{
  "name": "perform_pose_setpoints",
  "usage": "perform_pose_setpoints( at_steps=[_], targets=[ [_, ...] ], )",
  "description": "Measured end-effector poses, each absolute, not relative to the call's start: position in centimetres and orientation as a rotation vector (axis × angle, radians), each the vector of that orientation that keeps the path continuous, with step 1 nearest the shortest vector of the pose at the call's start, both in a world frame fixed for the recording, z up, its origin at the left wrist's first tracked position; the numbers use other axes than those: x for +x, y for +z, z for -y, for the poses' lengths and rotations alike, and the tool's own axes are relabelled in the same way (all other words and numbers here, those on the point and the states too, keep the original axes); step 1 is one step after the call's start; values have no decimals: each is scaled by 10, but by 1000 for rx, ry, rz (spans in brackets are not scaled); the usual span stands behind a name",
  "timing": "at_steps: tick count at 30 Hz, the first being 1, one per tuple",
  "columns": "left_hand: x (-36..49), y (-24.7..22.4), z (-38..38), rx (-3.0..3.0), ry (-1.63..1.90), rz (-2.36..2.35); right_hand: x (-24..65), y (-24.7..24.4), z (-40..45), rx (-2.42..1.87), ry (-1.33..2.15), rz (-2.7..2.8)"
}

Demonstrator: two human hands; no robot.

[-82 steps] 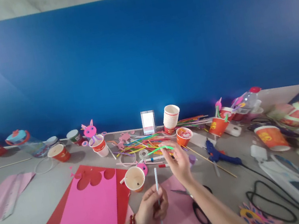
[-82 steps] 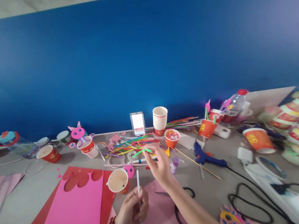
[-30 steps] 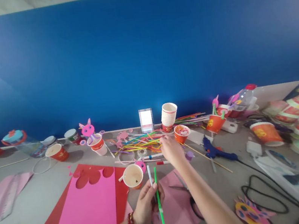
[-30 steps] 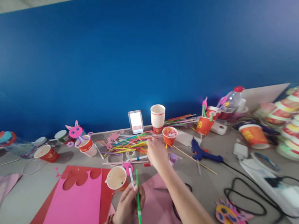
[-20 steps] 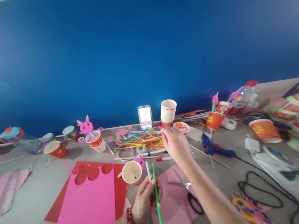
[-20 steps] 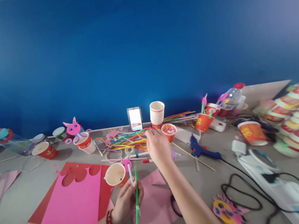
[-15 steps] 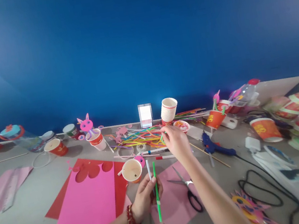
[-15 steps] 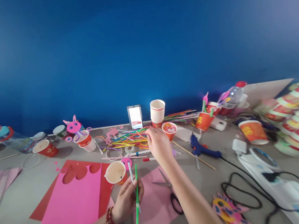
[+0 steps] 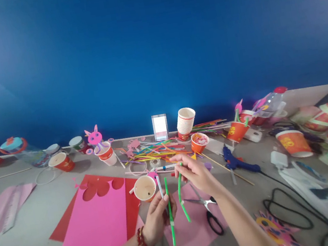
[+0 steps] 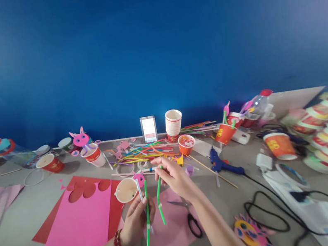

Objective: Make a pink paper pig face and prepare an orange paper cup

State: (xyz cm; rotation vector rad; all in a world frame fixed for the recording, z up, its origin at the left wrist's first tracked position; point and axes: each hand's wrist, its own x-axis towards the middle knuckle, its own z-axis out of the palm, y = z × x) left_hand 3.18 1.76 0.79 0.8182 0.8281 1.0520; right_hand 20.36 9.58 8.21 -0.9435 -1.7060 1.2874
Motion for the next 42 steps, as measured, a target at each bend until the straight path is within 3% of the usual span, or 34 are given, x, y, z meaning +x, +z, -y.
perform_pose_setpoints(
  at_steps=[4,19,26,36,42],
  targets=[
    [30,6,-19,802,999,-895,203,63,-79,-896,1490,1668],
    [28,6,-21,938,879,-876,195,43,-59,-948,1097,1730],
    [29,-1,-20,929,870,-888,192,35,-57,-902,1095,1785],
    [28,1,-20,1012,943,-875,184,25,-63,-857,1546,1456],
    [29,4,-22,1001,929,-875,185,21,-63,-884,1555,1446]
  ],
)
